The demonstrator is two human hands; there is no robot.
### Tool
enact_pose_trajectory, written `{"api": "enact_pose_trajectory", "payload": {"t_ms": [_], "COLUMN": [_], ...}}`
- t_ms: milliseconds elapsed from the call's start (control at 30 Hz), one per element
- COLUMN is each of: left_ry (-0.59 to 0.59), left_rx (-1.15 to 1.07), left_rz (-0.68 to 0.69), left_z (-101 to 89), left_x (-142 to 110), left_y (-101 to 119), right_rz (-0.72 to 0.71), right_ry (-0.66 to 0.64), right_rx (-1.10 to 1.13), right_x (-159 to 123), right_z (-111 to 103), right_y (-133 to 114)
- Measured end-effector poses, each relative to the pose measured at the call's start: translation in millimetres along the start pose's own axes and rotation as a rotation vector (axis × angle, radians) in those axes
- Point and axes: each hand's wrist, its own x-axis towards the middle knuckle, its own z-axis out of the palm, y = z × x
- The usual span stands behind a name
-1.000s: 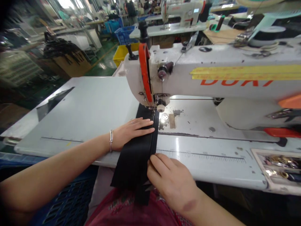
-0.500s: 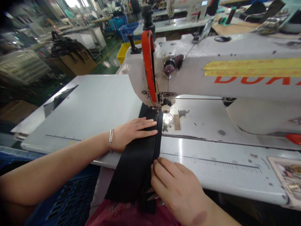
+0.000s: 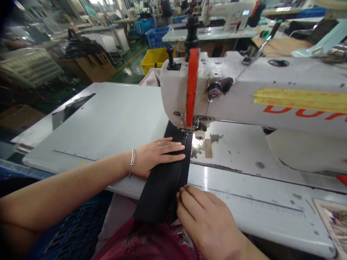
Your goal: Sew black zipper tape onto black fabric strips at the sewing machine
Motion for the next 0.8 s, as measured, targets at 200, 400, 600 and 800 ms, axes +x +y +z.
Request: {"api": "enact_pose_trajectory", "payload": {"t_ms": [200,400,600,800], "left_ry": [-0.015,-0.046,-0.011,0.092], "left_rx": [0.033,0.032,0.041,0.038], "left_rz": [-0.01,-0.008,-0.019,-0.022], "left_z": [0.1,-4.7,-5.0,3.3], "left_x": [1.0,1.3,1.9,2.2], "left_y": [-0.5,1.2,5.5,7.0], "right_rz": [0.006,0.017,0.062,0.108], "right_ry": [-0.004,0.009,0.008,-0.049], "right_rx": [0.014,0.005,0.003,-0.009], "right_x": [1.0,3.1,3.3,7.2], "right_z": [2.5,5.6,8.5,11.8], "right_y": [4.5,8.5,16.4,34.8]}}
